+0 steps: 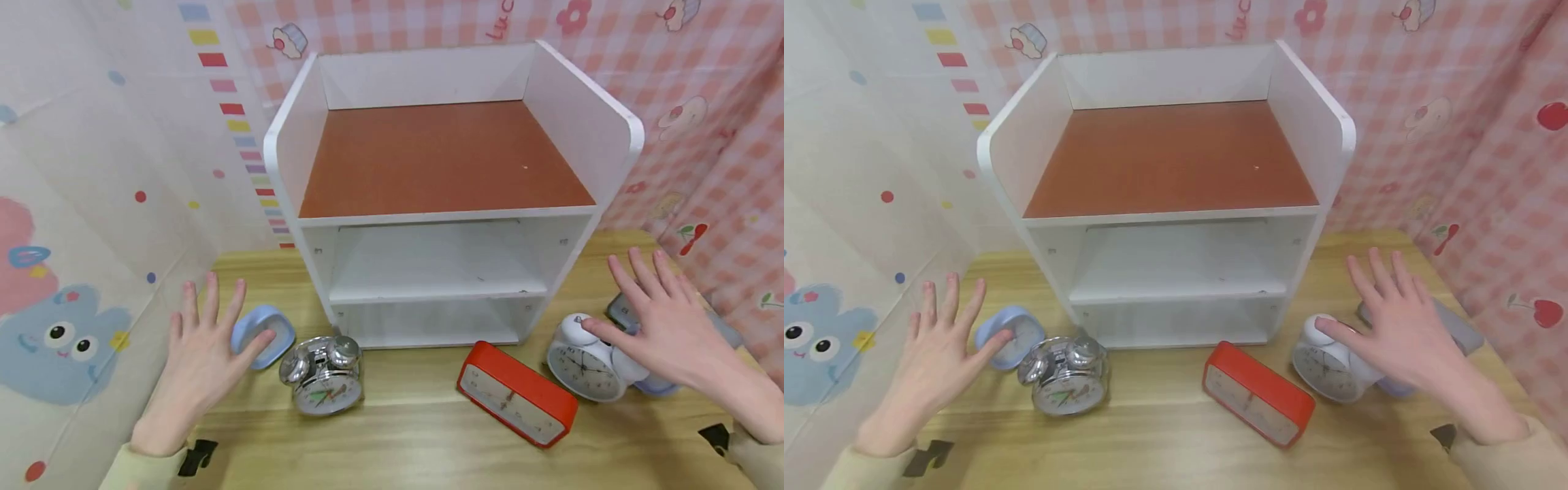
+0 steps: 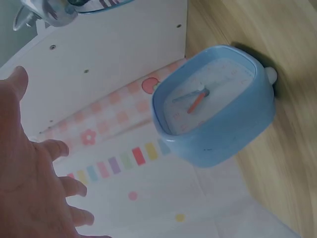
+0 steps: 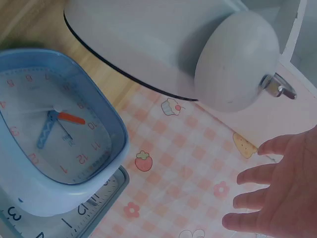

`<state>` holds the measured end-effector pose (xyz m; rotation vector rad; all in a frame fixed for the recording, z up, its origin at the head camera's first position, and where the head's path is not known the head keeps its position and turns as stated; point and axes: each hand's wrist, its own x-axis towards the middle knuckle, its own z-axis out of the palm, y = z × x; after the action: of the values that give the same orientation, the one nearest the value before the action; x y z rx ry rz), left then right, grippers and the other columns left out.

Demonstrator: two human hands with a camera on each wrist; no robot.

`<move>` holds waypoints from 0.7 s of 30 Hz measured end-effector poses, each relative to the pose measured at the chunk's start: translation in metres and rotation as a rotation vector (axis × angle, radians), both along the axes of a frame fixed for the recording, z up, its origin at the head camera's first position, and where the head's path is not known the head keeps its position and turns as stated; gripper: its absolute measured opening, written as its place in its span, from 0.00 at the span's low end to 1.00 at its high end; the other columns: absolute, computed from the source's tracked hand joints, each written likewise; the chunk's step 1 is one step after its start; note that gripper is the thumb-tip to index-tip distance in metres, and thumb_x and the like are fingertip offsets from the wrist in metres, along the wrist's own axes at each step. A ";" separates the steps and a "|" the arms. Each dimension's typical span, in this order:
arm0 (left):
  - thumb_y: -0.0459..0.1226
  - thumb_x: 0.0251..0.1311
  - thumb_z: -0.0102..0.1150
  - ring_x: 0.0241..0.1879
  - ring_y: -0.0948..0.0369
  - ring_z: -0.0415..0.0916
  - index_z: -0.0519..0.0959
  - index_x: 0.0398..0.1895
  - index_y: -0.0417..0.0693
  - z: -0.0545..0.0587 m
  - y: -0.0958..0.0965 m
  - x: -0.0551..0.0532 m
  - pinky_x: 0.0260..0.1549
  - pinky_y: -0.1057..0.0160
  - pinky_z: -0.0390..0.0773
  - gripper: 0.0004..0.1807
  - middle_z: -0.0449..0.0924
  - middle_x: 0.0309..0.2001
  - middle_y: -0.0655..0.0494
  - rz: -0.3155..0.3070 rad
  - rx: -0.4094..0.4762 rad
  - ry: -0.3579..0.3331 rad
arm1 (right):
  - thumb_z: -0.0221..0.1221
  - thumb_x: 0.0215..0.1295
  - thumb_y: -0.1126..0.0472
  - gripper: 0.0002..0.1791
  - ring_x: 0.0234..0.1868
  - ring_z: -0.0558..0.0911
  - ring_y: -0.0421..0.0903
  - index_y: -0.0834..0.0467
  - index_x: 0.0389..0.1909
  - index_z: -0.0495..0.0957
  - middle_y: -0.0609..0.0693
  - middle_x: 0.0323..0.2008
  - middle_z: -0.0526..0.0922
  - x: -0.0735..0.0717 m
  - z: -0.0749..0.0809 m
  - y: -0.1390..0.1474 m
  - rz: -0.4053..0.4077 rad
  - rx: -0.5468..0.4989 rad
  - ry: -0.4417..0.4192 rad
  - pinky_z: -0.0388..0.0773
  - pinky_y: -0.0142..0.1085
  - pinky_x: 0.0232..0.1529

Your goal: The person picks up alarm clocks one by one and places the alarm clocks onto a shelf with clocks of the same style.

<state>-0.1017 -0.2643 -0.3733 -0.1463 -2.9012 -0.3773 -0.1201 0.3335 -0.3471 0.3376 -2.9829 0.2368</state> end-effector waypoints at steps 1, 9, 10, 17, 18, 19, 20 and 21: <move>0.66 0.72 0.50 0.83 0.27 0.26 0.47 0.87 0.53 0.000 0.000 0.000 0.71 0.15 0.44 0.50 0.29 0.86 0.37 0.000 0.003 -0.001 | 0.61 0.69 0.33 0.59 0.85 0.31 0.72 0.59 0.86 0.42 0.72 0.84 0.38 0.000 0.000 0.000 0.002 -0.002 -0.001 0.30 0.70 0.83; 0.62 0.74 0.52 0.83 0.27 0.28 0.46 0.87 0.51 0.004 -0.003 0.000 0.73 0.17 0.46 0.49 0.33 0.86 0.35 -0.040 0.101 0.042 | 0.64 0.68 0.37 0.59 0.86 0.31 0.69 0.60 0.85 0.42 0.71 0.84 0.39 0.008 0.001 0.005 0.016 -0.051 0.025 0.28 0.64 0.86; 0.61 0.74 0.52 0.83 0.27 0.29 0.46 0.87 0.50 0.006 -0.003 0.000 0.73 0.18 0.46 0.49 0.34 0.86 0.34 -0.049 0.125 0.054 | 0.64 0.69 0.37 0.59 0.86 0.30 0.68 0.59 0.85 0.42 0.70 0.84 0.39 0.009 0.000 0.006 0.019 -0.059 0.027 0.27 0.64 0.86; 0.55 0.76 0.55 0.85 0.32 0.34 0.49 0.86 0.48 0.019 -0.001 -0.002 0.77 0.21 0.44 0.45 0.40 0.86 0.35 -0.102 0.328 0.157 | 0.67 0.67 0.40 0.59 0.87 0.32 0.64 0.63 0.85 0.46 0.72 0.84 0.44 0.013 0.000 0.007 0.016 -0.111 0.048 0.28 0.59 0.87; 0.54 0.76 0.55 0.85 0.33 0.34 0.49 0.86 0.48 0.021 0.000 -0.002 0.78 0.22 0.43 0.45 0.41 0.86 0.36 -0.111 0.348 0.170 | 0.67 0.67 0.40 0.59 0.87 0.32 0.64 0.63 0.85 0.46 0.72 0.84 0.44 0.014 0.000 0.007 0.014 -0.116 0.049 0.29 0.60 0.87; 0.54 0.76 0.55 0.85 0.33 0.36 0.49 0.86 0.48 0.023 0.000 -0.003 0.79 0.23 0.42 0.44 0.42 0.86 0.37 -0.122 0.367 0.184 | 0.68 0.66 0.40 0.59 0.88 0.32 0.63 0.62 0.85 0.45 0.71 0.84 0.44 0.014 0.000 0.008 0.009 -0.122 0.047 0.30 0.61 0.87; 0.53 0.76 0.55 0.86 0.34 0.37 0.50 0.86 0.49 0.025 0.001 -0.003 0.81 0.25 0.42 0.44 0.43 0.86 0.38 -0.134 0.390 0.201 | 0.68 0.66 0.40 0.59 0.88 0.32 0.63 0.61 0.85 0.45 0.71 0.84 0.44 0.014 -0.001 0.008 0.007 -0.128 0.045 0.31 0.63 0.86; 0.52 0.76 0.55 0.85 0.34 0.39 0.50 0.86 0.48 0.026 0.002 -0.004 0.82 0.29 0.42 0.43 0.44 0.86 0.38 -0.146 0.410 0.223 | 0.68 0.66 0.40 0.59 0.88 0.32 0.63 0.61 0.85 0.45 0.70 0.84 0.44 0.015 -0.001 0.008 0.006 -0.134 0.043 0.33 0.65 0.85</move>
<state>-0.1054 -0.2625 -0.3470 -0.3105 -2.5387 -0.9053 -0.1054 0.3419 -0.3486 0.3321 -2.9055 0.4221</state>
